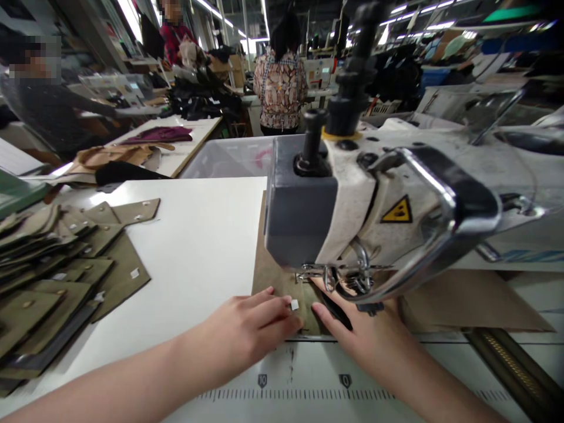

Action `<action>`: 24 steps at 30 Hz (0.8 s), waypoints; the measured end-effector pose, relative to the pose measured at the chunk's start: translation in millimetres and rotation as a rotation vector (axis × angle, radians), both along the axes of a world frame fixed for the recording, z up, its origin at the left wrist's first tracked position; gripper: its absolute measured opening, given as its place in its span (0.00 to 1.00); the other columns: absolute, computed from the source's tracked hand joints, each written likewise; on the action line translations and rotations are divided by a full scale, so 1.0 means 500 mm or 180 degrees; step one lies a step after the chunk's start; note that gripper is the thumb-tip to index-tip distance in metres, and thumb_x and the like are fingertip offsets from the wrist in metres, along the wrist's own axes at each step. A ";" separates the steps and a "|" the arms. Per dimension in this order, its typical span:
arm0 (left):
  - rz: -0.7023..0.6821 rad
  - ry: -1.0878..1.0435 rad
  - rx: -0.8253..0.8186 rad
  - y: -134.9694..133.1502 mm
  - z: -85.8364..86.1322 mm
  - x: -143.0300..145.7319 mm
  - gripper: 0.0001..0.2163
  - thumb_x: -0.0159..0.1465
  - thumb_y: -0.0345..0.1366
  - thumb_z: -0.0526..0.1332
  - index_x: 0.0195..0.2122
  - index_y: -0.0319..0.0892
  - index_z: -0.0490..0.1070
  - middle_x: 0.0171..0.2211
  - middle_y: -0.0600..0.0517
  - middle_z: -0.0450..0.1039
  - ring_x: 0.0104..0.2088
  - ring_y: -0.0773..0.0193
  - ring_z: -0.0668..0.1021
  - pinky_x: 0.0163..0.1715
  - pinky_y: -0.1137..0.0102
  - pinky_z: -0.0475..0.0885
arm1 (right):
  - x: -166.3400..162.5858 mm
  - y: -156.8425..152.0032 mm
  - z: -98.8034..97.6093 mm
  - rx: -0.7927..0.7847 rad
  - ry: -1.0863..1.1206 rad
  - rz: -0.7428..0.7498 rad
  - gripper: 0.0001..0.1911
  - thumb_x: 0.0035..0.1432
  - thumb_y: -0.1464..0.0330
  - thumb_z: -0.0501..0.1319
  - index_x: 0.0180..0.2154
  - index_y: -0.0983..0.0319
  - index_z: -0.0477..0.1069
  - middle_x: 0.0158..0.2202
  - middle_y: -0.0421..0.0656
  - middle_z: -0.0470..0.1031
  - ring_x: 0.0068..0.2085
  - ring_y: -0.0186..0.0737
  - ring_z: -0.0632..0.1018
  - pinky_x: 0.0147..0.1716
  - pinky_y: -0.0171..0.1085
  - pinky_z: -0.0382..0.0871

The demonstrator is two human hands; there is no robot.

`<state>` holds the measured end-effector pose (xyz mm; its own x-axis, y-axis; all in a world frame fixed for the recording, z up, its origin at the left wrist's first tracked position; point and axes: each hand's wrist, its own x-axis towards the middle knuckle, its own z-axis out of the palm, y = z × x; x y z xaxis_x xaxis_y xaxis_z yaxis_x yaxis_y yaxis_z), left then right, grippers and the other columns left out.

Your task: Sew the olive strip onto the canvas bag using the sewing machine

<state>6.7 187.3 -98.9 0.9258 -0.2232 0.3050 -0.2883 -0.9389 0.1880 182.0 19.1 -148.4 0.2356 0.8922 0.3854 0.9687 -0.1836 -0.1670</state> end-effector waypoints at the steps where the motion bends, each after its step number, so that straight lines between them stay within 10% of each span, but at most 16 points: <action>1: -0.0068 -0.0071 0.0165 -0.003 0.000 0.000 0.13 0.74 0.26 0.48 0.50 0.33 0.72 0.38 0.46 0.79 0.39 0.59 0.82 0.41 0.66 0.82 | -0.004 0.001 0.001 0.0012 -0.0022 -0.0080 0.18 0.70 0.60 0.49 0.36 0.60 0.74 0.36 0.50 0.74 0.45 0.64 0.77 0.45 0.88 0.56; 18: -0.0244 -0.0164 0.0751 0.000 0.001 0.009 0.16 0.74 0.25 0.46 0.49 0.31 0.74 0.37 0.45 0.80 0.46 0.53 0.82 0.49 0.59 0.81 | -0.011 0.012 0.046 -0.0822 0.0730 -0.0259 0.12 0.58 0.75 0.59 0.31 0.55 0.78 0.37 0.43 0.77 0.46 0.57 0.76 0.51 0.83 0.46; 24: -0.0153 -0.0207 0.0727 0.034 -0.029 0.029 0.13 0.75 0.29 0.49 0.51 0.33 0.72 0.45 0.41 0.79 0.48 0.54 0.80 0.50 0.62 0.80 | 0.020 0.040 0.037 -0.0891 0.0709 -0.0290 0.19 0.55 0.77 0.53 0.30 0.53 0.80 0.34 0.44 0.80 0.40 0.58 0.78 0.45 0.71 0.64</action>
<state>21.3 204.4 -113.2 0.8925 -0.3366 0.3002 -0.3383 -0.9398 -0.0480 191.8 39.1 -130.1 0.3696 0.9273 0.0596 0.8918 -0.3360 -0.3031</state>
